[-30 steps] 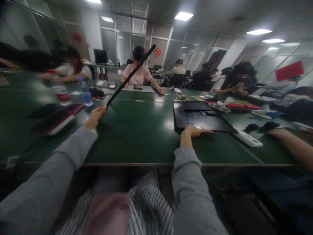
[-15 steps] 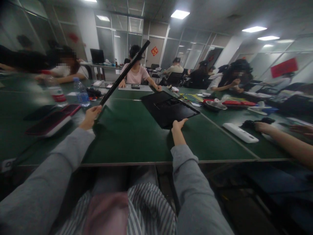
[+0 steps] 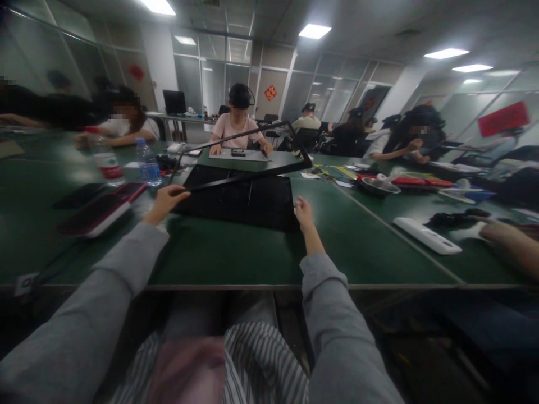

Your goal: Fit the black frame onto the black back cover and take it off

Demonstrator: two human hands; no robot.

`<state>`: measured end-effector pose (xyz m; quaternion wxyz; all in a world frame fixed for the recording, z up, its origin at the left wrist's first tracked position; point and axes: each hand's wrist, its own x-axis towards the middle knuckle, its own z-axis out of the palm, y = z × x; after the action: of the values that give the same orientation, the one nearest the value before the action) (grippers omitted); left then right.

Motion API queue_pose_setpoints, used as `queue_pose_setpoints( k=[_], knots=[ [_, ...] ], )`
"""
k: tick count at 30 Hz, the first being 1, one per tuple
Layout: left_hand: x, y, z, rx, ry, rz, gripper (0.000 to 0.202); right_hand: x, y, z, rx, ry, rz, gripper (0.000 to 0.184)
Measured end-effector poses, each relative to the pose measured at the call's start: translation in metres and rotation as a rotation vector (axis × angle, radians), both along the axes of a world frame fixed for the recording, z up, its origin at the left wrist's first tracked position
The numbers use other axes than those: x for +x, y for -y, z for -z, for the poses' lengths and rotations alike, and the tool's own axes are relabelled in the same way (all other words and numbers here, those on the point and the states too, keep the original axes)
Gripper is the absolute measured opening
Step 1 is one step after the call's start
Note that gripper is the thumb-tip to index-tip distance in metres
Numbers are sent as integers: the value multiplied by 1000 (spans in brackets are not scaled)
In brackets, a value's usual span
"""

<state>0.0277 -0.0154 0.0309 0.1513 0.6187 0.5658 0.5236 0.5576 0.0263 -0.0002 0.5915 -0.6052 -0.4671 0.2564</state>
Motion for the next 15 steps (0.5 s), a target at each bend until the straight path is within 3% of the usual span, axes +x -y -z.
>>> queue_pose_setpoints(
  k=[2, 5, 8, 12, 15],
  knots=[
    [-1, 0, 2, -7, -82, 2, 38, 3, 1, -8, 100, -96, 22, 53],
    [0, 3, 5, -13, -211, 2, 34, 4, 9, -22, 153, -259, -181, 64],
    [3, 8, 6, -30, -316, 6, 33, 0, 14, -28, 95, -217, -309, 63],
    [4, 13, 5, -101, -405, 18, 34, -3, 8, -17, 86, 108, -113, 44],
    [3, 14, 5, -180, -452, 18, 36, -3, 1, -3, 112, 359, 47, 42]
  ],
)
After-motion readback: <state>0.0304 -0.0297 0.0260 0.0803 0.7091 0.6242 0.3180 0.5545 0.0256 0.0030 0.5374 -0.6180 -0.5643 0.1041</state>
